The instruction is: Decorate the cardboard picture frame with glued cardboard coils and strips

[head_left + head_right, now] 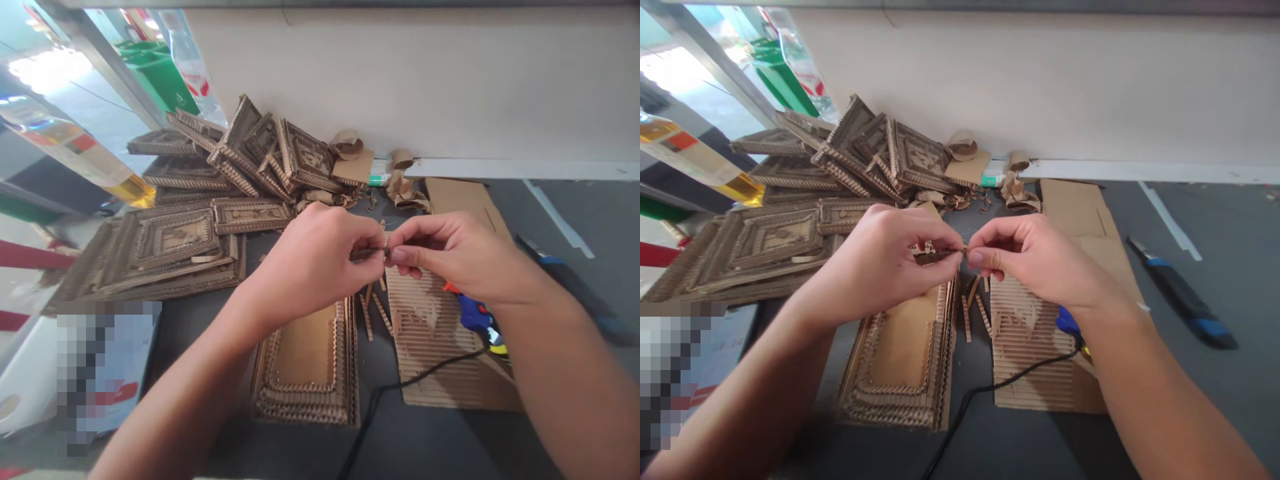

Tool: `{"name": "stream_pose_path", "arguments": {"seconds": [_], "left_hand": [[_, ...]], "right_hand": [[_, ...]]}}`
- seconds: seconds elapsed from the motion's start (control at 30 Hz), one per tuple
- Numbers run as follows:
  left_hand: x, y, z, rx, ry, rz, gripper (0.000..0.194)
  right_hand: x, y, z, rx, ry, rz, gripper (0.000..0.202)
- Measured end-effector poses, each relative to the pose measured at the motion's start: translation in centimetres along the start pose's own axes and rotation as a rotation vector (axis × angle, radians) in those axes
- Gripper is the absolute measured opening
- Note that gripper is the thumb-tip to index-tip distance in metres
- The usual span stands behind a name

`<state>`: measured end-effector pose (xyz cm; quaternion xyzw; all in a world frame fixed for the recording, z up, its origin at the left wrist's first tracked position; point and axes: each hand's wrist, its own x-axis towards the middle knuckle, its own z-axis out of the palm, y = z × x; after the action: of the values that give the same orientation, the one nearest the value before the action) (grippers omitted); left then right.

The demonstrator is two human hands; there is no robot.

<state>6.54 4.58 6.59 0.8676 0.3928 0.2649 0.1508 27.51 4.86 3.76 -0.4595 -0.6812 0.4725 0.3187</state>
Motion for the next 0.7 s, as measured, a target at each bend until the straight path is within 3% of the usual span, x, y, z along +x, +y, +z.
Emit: {"name": "stream_pose_path", "arguments": {"seconds": [0.3,0.47,0.7], "left_hand": [[-0.3,1.0,-0.5,0.073,-0.006,-0.078,0.018],[-0.3,1.0,-0.8,0.056,0.063,-0.132,0.017],[0.2,0.4,0.2,-0.015,0.193,-0.175,0.003]], "right_hand": [[-0.8,-0.3,1.0,-0.018,0.11,-0.007,0.022],[-0.6,-0.7,1.9,0.085,0.188,-0.093,0.019],[-0.4,-0.5,1.9,0.062,0.253,-0.125,0.018]]}}
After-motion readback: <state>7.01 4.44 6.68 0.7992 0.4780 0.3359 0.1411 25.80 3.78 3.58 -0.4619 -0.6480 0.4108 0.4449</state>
